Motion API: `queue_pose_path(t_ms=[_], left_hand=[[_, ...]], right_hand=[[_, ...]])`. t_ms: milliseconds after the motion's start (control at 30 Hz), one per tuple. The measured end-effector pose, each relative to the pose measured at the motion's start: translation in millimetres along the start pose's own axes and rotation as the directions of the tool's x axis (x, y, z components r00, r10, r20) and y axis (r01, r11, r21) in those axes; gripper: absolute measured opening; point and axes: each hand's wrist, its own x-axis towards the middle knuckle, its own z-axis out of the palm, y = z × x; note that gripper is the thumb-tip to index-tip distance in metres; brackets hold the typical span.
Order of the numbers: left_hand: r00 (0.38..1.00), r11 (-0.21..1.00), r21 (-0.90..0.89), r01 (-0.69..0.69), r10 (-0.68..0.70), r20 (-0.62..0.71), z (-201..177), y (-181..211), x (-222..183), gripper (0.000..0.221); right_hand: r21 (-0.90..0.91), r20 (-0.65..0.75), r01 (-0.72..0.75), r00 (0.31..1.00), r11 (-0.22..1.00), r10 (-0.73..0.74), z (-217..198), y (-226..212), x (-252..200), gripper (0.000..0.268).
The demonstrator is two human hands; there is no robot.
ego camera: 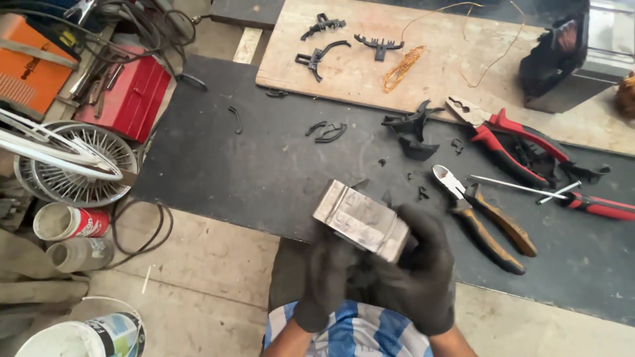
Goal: Disassembling an electrical transformer by removing plastic housing and unwinding copper wire from the core
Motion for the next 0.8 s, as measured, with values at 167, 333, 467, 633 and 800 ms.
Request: queue_pose_path(t_ms=[167, 333, 467, 633, 800], left_hand=[[0.972, 0.985, -0.048, -0.165, 0.171, 0.159, -39, 54, 4, 0.045], [0.994, 1.000, -0.006, -0.030, 0.031, 0.105, -28, 86, -13, 0.040], [0.954, 0.954, 0.020, -0.300, 0.300, 0.010, -17, 57, -10, 0.046], [0.858, 0.803, 0.322, -0.502, 0.509, 0.070, -18, 48, -11, 0.038], [0.821, 0.751, 0.362, -0.553, 0.565, 0.083, -10, 85, -13, 0.045]], right_hand=[[-0.056, -0.099, -0.035, 0.995, 0.998, 0.029, 17, -26, -17, 0.070], [0.105, -0.003, -0.376, 0.926, 0.921, 0.378, -8, -23, 22, 0.023], [0.139, 0.293, -0.589, 0.793, 0.796, 0.535, -8, -11, 50, 0.028], [0.246, 0.259, -0.561, 0.824, 0.791, 0.504, 16, -15, 51, 0.039], [0.309, 0.149, -0.505, 0.863, 0.806, 0.483, 25, -25, 47, 0.040]])
